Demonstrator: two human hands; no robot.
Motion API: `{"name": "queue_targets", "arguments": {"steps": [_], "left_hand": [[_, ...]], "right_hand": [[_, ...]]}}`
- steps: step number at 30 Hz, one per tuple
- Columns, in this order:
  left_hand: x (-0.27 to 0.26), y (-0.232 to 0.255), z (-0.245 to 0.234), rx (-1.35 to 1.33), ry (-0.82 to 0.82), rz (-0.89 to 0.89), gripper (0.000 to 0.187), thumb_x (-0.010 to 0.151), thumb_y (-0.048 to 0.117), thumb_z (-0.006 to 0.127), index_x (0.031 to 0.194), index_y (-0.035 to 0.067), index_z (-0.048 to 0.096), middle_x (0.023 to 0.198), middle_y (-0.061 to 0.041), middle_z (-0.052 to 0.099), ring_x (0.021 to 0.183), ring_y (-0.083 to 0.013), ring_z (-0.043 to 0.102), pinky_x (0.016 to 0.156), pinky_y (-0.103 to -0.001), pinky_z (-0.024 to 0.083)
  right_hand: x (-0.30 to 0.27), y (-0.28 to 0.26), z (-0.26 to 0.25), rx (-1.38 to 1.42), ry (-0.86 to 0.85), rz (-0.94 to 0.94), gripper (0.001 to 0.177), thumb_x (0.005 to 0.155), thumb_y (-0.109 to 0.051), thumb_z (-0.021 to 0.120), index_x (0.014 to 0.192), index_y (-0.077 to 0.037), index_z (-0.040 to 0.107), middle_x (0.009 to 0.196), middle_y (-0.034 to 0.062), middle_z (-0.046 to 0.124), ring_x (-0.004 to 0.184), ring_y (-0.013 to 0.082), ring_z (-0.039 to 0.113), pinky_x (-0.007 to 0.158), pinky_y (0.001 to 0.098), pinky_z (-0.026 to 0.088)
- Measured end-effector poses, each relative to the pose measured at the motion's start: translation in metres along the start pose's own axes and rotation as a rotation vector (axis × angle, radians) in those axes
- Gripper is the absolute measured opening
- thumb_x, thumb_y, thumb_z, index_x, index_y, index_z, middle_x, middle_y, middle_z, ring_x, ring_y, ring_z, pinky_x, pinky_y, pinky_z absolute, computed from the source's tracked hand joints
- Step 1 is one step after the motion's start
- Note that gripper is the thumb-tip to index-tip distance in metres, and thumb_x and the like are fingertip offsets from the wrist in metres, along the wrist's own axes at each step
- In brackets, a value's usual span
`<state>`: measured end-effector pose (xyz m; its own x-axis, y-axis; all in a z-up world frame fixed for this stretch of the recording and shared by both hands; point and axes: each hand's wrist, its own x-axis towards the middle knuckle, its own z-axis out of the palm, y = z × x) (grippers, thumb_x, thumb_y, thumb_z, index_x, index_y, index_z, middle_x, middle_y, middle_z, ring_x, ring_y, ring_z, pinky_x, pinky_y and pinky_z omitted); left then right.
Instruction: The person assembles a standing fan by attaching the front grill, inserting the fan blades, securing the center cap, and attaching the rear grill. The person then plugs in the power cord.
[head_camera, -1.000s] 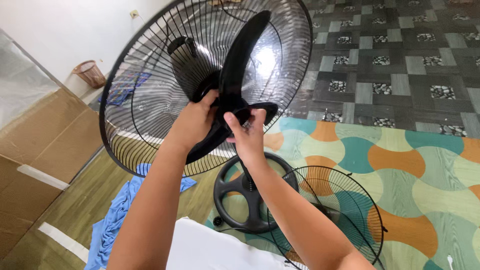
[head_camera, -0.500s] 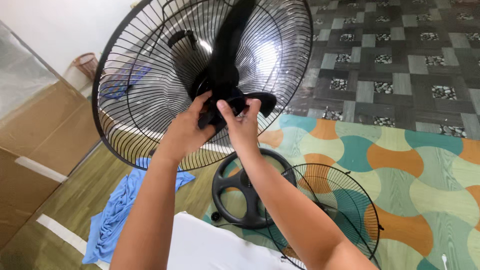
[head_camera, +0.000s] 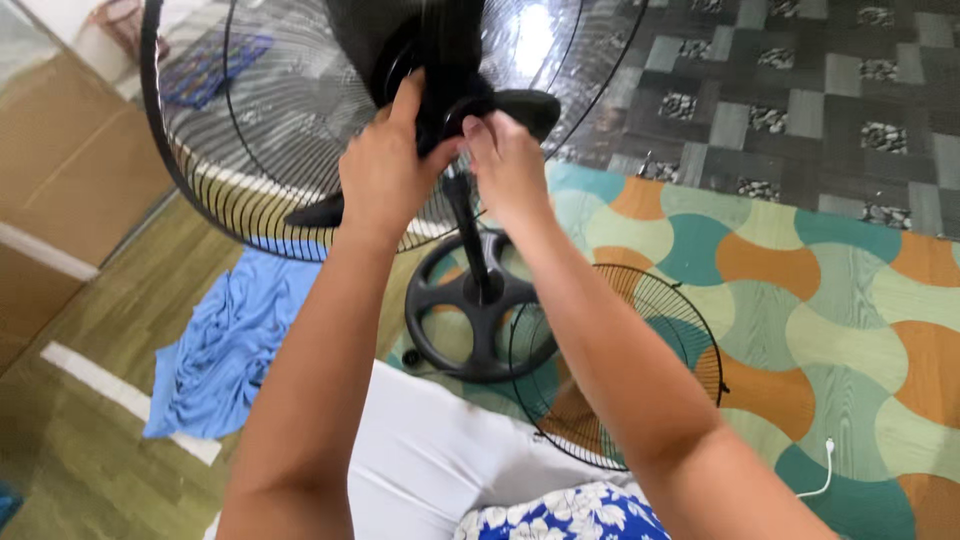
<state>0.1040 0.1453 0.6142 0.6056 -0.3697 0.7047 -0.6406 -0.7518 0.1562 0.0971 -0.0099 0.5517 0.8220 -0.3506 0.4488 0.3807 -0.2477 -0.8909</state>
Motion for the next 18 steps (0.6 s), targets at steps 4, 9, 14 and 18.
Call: {"name": "queue_targets", "arguments": {"steps": [4, 9, 14, 18], "left_hand": [[-0.003, -0.005, -0.001, -0.038, 0.016, -0.008, 0.084, 0.078, 0.046, 0.093, 0.144, 0.017, 0.05, 0.111, -0.017, 0.074, 0.091, -0.0443, 0.07, 0.069, -0.054, 0.055], [-0.017, -0.007, 0.007, -0.104, 0.065, -0.079, 0.086, 0.076, 0.043, 0.094, 0.144, 0.016, 0.049, 0.112, -0.012, 0.071, 0.101, -0.0384, 0.068, 0.078, -0.049, 0.055], [-0.057, 0.0, 0.018, -0.042, 0.322, 0.003, 0.07, 0.083, 0.026, 0.086, 0.141, 0.013, 0.049, 0.127, -0.012, 0.055, 0.113, -0.0361, 0.054, 0.093, -0.048, 0.047], [-0.114, -0.01, 0.03, -0.008, 0.356, 0.043, 0.047, 0.091, 0.014, 0.076, 0.132, 0.013, 0.055, 0.127, -0.011, 0.055, 0.112, -0.0356, 0.053, 0.089, -0.05, 0.044]], "right_hand": [[0.0, -0.001, -0.001, -0.076, 0.046, -0.206, 0.021, 0.098, -0.017, 0.058, 0.09, -0.001, 0.068, 0.072, 0.0091, 0.069, 0.064, 0.0141, 0.063, 0.061, 0.031, 0.049], [-0.003, 0.006, 0.005, 0.009, 0.012, -0.19, 0.026, 0.102, -0.021, 0.058, 0.088, 0.0, 0.066, 0.074, 0.0063, 0.071, 0.067, 0.0123, 0.062, 0.061, 0.0298, 0.047], [-0.034, 0.013, 0.022, 0.362, -0.016, 0.08, 0.032, 0.105, -0.032, 0.056, 0.087, -0.007, 0.056, 0.066, -0.0008, 0.053, 0.053, 0.01, 0.048, 0.048, 0.0274, 0.039], [-0.063, 0.049, 0.057, 0.479, 0.007, -0.095, 0.027, 0.11, -0.028, 0.057, 0.093, -0.006, 0.057, 0.079, -0.0003, 0.058, 0.069, 0.0087, 0.052, 0.061, 0.0253, 0.044]]}}
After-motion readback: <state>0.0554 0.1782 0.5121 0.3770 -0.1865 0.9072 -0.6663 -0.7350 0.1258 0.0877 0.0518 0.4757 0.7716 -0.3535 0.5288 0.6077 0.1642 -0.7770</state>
